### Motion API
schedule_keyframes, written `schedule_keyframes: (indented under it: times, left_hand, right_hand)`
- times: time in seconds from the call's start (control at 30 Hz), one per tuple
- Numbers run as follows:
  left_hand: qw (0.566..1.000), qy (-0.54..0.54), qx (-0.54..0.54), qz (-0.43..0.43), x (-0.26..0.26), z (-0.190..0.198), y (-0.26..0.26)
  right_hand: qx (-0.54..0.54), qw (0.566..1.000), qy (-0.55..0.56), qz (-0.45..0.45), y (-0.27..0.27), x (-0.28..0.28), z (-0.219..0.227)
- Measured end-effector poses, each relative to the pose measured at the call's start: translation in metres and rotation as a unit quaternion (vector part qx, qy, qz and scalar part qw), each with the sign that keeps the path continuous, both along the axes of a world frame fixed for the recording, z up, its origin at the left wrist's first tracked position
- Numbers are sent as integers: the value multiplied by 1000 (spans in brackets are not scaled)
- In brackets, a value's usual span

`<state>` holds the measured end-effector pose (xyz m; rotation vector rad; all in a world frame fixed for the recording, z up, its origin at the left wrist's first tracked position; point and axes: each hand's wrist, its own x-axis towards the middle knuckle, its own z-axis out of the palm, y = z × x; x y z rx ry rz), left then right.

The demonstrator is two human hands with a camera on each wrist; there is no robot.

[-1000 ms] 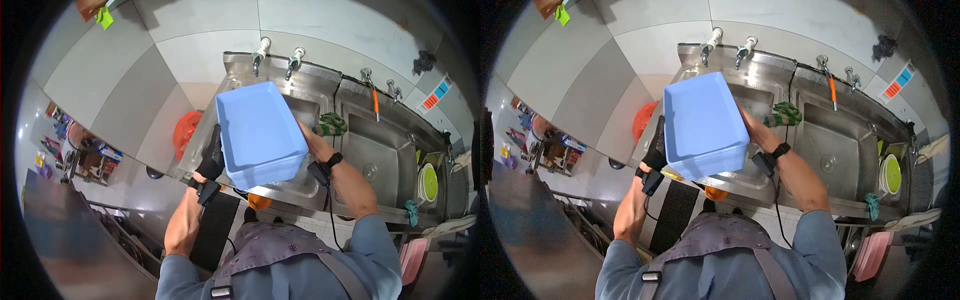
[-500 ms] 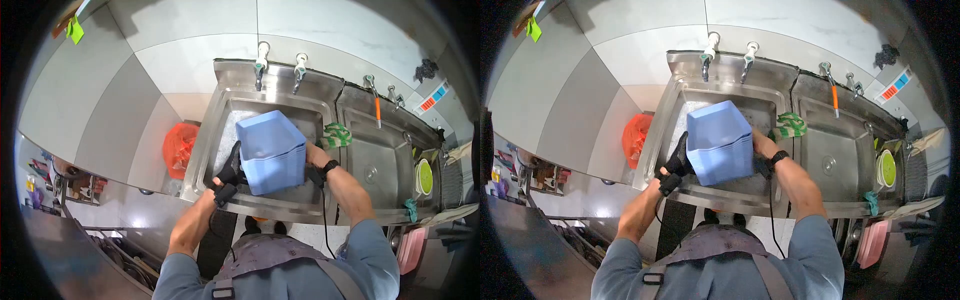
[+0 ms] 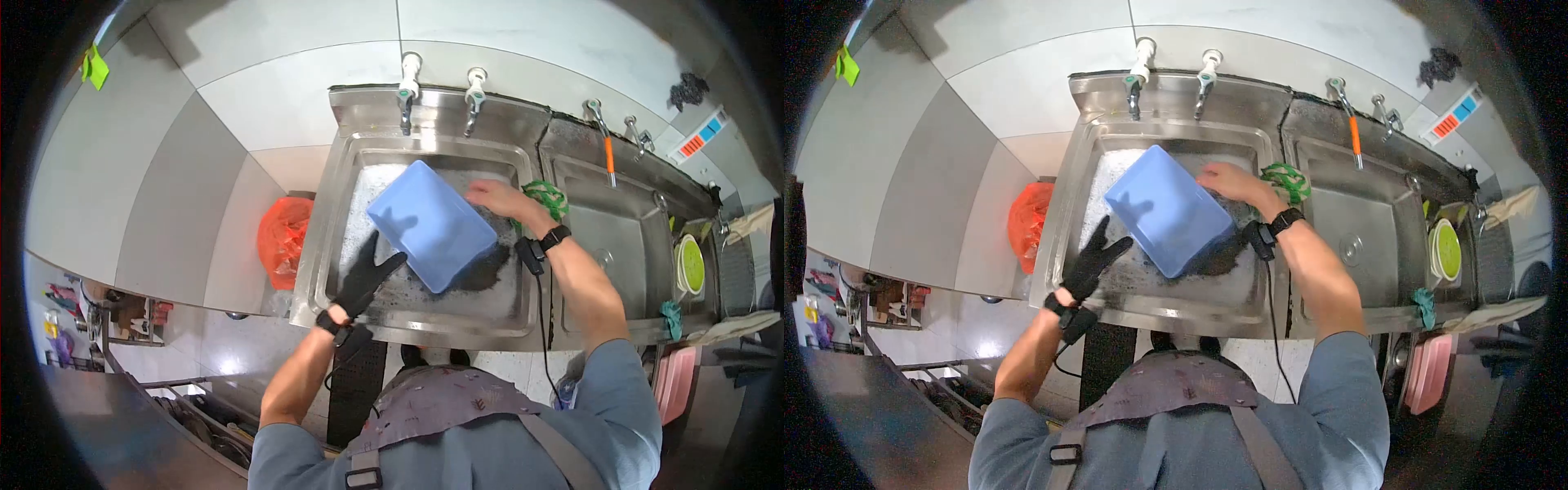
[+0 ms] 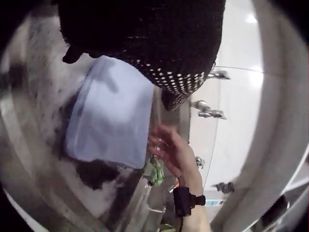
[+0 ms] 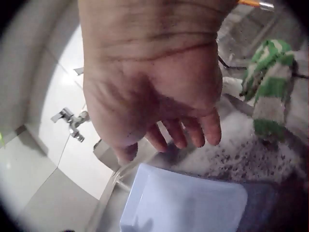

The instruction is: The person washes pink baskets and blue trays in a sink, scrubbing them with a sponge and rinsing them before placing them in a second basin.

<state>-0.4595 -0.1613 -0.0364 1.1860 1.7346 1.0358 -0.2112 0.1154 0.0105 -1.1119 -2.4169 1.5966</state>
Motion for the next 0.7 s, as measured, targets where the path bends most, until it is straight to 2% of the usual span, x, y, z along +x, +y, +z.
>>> schedule_keyframes:
  times: [0.07, 0.1, 0.17, 0.2, 0.27, 0.3, 0.37, 0.5, 0.53, 0.6, 0.67, 0.7]
  left_hand:
    - [989, 145, 25, -5, -1, 26, -8]
    - [982, 178, 63, -14, -6, 24, -11]
    - [975, 213, 57, -31, -9, 28, -13]
    - [967, 247, 52, -46, -11, 30, -15]
    - [959, 266, 70, -65, -14, 20, -15]
    - [951, 293, 56, -80, -13, 19, -15]
    - [941, 320, 45, -97, -11, 19, -11]
    - [911, 378, 62, -154, -7, 16, -5]
    - [897, 401, 78, -169, -7, 13, -4]
    - [897, 390, 76, -195, -7, 10, -3]
    - [896, 379, 73, -220, -7, 9, -3]
    - [895, 380, 54, -225, -7, 9, -2]
  right_hand:
    - [205, 974, -80, 47, -6, 13, -4]
    - [201, 975, -82, 44, -16, 18, -6]
    - [311, 940, -108, 89, -46, 27, -4]
    - [310, 941, -108, 86, -64, 29, -6]
    - [377, 916, -81, 109, -101, 29, -8]
    - [378, 916, -82, 103, -117, 25, -4]
    - [379, 885, -183, 202, -144, 13, 6]
    - [414, 870, -165, 212, -161, -3, -29]
    - [404, 867, -186, 224, -161, -6, -34]
    - [394, 864, -208, 234, -160, -9, -43]
    - [374, 856, -277, 224, -155, -11, -51]
    - [374, 857, -278, 222, -150, -10, -67]
